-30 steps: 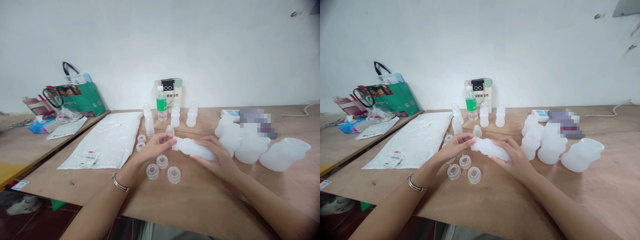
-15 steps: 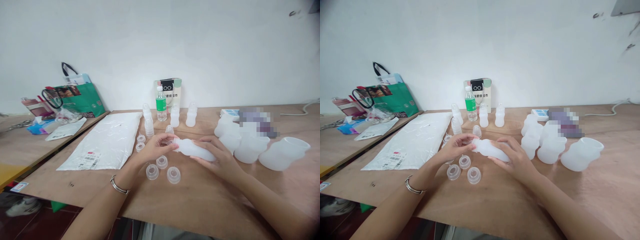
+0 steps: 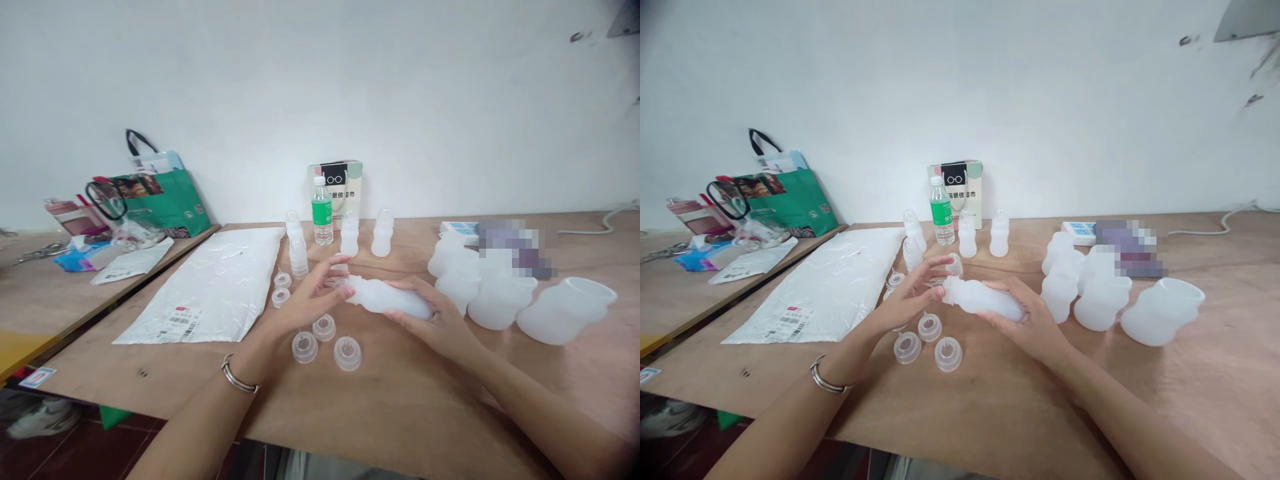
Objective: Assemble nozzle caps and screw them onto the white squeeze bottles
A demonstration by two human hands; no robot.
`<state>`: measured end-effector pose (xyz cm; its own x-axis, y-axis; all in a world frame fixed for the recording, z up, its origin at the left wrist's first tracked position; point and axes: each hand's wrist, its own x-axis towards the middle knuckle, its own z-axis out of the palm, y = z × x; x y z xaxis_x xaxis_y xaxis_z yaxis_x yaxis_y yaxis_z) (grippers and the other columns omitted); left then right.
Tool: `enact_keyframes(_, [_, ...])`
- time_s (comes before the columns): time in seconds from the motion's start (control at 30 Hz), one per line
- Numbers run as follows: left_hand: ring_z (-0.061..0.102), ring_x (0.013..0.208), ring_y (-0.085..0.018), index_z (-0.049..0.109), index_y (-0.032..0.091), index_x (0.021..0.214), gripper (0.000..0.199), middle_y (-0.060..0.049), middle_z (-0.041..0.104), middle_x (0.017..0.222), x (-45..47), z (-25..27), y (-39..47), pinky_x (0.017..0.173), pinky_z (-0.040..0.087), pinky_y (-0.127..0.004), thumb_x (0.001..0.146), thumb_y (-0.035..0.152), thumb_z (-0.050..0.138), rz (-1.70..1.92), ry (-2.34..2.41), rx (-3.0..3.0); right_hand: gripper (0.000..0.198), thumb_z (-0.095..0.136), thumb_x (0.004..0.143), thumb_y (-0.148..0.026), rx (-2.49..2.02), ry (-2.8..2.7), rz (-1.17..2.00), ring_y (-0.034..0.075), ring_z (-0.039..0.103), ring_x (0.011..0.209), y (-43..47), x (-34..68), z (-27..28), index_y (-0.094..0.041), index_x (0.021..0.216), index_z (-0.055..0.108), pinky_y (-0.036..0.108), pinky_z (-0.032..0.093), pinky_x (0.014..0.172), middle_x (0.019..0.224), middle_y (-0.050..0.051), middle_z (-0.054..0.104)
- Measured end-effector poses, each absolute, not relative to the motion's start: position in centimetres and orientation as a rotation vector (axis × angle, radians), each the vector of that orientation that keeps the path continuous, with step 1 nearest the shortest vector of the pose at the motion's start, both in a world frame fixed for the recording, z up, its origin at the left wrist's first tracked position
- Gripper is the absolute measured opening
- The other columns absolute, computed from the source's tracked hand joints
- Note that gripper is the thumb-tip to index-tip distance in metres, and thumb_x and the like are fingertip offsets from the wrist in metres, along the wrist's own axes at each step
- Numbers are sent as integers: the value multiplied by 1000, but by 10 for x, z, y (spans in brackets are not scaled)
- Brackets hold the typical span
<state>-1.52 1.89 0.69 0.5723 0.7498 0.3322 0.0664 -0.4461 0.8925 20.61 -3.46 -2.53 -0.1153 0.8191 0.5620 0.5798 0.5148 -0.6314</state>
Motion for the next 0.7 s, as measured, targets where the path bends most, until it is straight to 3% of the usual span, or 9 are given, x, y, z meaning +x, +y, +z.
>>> enact_keyframes(0.13, [58,83,-15,57,17,102,29,-6,61,96,-16,6,22,73,48,-30,82,38,54,843,752,1911,34,62,76,-40,-1181,-1819,326,21,62,91,-34,208,-26,-26,106,57,35,53,74,102,2,65])
enact_keyframes(0.2, [56,97,-17,57,20,105,30,-6,59,108,-16,9,21,84,46,-33,79,34,59,846,650,1974,33,62,75,-41,-1188,-1816,309,22,62,90,-33,208,-25,-26,104,57,36,53,74,102,2,65])
enact_keyframes(0.3, [37,125,-22,49,28,119,53,-4,40,136,-17,12,19,101,35,-36,71,29,70,896,551,2090,33,62,76,-40,-1175,-1813,290,23,61,94,-33,208,-24,-26,106,56,37,52,78,105,4,64])
enact_keyframes(0.37, [40,122,-22,43,30,125,60,-6,38,137,-18,10,19,98,38,-37,71,31,69,930,630,2054,33,61,77,-40,-1168,-1814,299,23,61,95,-33,208,-24,-27,107,56,37,51,79,106,4,64])
enact_keyframes(0.5, [55,101,-20,52,22,114,36,-8,56,114,-19,5,22,87,44,-38,81,35,56,846,716,2002,33,62,75,-42,-1178,-1790,323,24,62,94,-32,208,-24,-26,104,57,38,52,77,103,3,64])
enact_keyframes(0.63, [47,113,-22,37,30,128,62,-7,40,134,-19,5,24,91,42,-36,73,29,67,917,586,1962,37,62,75,-45,-1206,-1771,327,25,61,97,-32,208,-25,-26,106,57,38,50,80,108,4,64])
enact_keyframes(0.7, [54,101,-20,40,27,126,53,-9,49,124,-18,5,22,84,45,-36,77,32,62,895,662,1888,38,61,74,-46,-1201,-1780,331,25,60,98,-33,208,-25,-26,107,57,38,50,80,108,4,63])
